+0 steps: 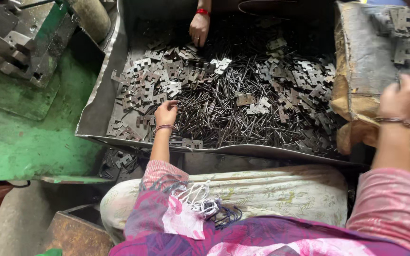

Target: The person sits on the floor and sorts small metal parts from a large bin, picking up individual pieces and placing them into a cloth bag. Another person works alongside, also sorting parts from the same bin.

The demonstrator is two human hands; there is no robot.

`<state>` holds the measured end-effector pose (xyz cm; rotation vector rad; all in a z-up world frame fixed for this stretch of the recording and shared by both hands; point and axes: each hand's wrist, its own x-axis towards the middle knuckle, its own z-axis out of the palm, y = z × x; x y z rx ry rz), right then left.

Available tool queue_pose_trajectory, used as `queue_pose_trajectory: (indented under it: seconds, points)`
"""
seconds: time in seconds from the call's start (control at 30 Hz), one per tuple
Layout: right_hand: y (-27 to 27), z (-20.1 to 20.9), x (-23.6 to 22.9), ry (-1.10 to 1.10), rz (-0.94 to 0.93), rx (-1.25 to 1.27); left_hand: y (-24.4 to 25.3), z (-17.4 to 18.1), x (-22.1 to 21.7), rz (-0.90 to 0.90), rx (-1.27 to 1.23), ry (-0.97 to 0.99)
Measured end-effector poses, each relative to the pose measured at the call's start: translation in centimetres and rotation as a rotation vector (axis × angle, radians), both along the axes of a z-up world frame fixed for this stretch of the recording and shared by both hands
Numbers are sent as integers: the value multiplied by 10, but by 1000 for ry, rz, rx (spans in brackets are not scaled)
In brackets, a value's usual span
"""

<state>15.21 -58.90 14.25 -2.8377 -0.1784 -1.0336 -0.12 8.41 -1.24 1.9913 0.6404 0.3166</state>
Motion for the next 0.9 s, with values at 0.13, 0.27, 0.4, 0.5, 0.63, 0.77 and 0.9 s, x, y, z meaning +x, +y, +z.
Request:
queue_pose_trajectory:
  seconds: [0.13,0.27,0.4,0.5,0.63,0.77,0.9]
  points:
    - [141,-30,-41,43,473,72,10,-2,13,0,270,251]
    - [253,-75,-71,811,344,11,29,-13,21,22,428,413]
    - [310,-117,-65,572,523,-21,66,-36,24,94,443,480]
    - [317,-140,-51,552,476,-36,85,-58,40,60,493,452]
    - [321,-158,-46,548,441,6,99,-83,63,-36,635,381]
    - [321,-153,-45,573,414,44,98,-89,77,-94,644,407]
    - [323,-145,-47,570,410,65,98,-73,73,-175,802,475]
